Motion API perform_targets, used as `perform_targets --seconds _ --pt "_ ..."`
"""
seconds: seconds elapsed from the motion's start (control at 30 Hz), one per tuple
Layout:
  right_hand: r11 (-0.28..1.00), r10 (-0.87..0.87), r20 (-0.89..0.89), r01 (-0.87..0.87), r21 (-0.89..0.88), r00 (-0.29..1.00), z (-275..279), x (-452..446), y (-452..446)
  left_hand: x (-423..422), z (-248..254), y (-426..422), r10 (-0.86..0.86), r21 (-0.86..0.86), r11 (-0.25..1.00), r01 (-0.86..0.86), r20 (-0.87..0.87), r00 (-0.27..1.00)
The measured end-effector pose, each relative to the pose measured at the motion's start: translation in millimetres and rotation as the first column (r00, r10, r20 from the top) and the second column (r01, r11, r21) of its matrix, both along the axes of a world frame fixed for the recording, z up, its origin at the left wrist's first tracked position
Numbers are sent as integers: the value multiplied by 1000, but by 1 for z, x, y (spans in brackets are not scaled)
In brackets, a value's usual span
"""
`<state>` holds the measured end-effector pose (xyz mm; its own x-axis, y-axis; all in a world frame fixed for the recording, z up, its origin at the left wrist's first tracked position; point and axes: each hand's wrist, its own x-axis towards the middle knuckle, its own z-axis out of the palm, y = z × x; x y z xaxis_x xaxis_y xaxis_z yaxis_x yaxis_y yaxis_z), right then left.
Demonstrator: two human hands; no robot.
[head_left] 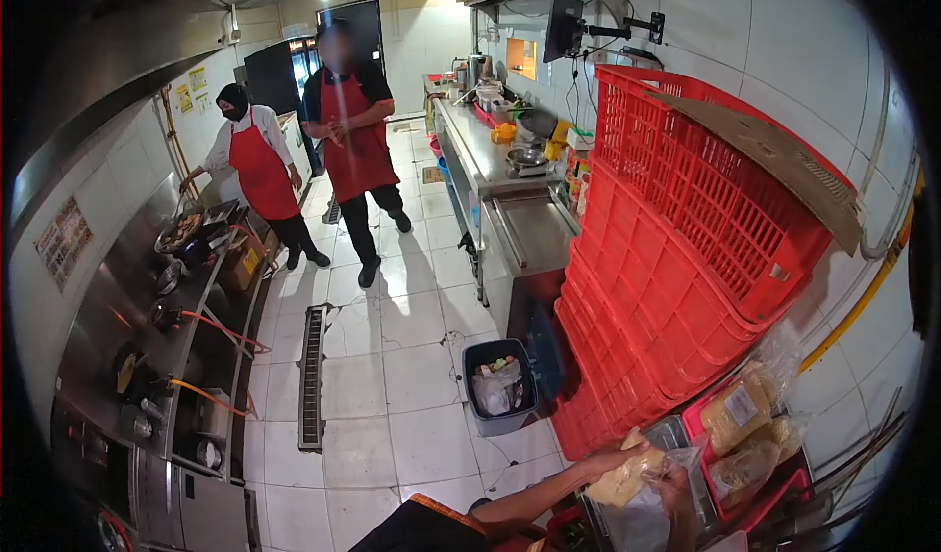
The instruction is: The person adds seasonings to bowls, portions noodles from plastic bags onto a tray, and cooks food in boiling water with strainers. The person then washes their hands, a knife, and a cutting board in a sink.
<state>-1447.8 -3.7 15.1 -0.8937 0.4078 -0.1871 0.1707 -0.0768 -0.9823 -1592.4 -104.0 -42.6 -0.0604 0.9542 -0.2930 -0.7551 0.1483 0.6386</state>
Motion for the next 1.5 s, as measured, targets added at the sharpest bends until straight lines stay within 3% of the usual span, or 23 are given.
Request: perform_targets --seconds 0.1,0.17,0.3,0.37,0.47,0.6,0.67,0.8,0.9,1.0,1.03,1.1,1.17,1.23,1.3,1.37,1.5 --pt "1000 -19 0 19 -16 1000 20 -6 -6 -5 -8 3 -16 10 1000 17 -83 996" --pt "969 -93 -68 75 -233 993 27 -5 -7 -8 -6 1 -26 -33 999 25 -28 999" --pt "965 -146 -100 119 -236 984 -5 -6 0 -7 28 -12 -20 2 1000 20 -49 999" --pt "993 -91 -44 94 68 995 -4 -7 -4 -5 17 -5 52 -122 990 -70 -142 988" --pt "973 -155 -52 161 167 987 2 -5 -9 -2 22 -8 143 -168 970 -176 -189 971" --pt "968 -137 -91 153 200 986 -16 -1 4 -1 13 -5 168 -104 976 -190 -191 967" --pt "994 -46 -6 46 101 999 -4 -4 1 -1 28 -13 70 -105 990 -90 -188 980" --pt "998 -62 36 61 23 997 13 -4 -6 6 14 -6 107 -139 981 -137 -202 974" --pt "987 -92 -1 92 132 996 15 -3 -7 13 -11 6 126 -161 976 -148 -139 982" --pt "936 -162 28 145 321 986 9 1 0 17 -13 8 294 -138 937 -322 -192 936" --pt "933 -197 43 174 314 979 11 6 -2 21 -21 10 258 -152 946 -286 -183 949" --pt "893 -80 84 34 448 993 23 5 -2 23 -34 16 344 -156 904 -398 -287 894" --pt "912 -55 108 6 409 993 20 3 -3 27 -33 15 398 -67 901 -429 -273 876" --pt "894 -159 100 101 438 982 28 4 -7 26 11 0 325 -171 915 -366 -228 918" --pt "756 -183 155 38 653 971 36 8 -4 29 -22 10 398 -93 910 -404 -71 914" --pt "663 -305 219 42 748 927 39 14 -3 28 -37 16 379 -104 920 -377 2 925" --pt "563 -355 221 19 826 908 58 21 -11 39 -14 9 334 -103 942 -320 173 927"
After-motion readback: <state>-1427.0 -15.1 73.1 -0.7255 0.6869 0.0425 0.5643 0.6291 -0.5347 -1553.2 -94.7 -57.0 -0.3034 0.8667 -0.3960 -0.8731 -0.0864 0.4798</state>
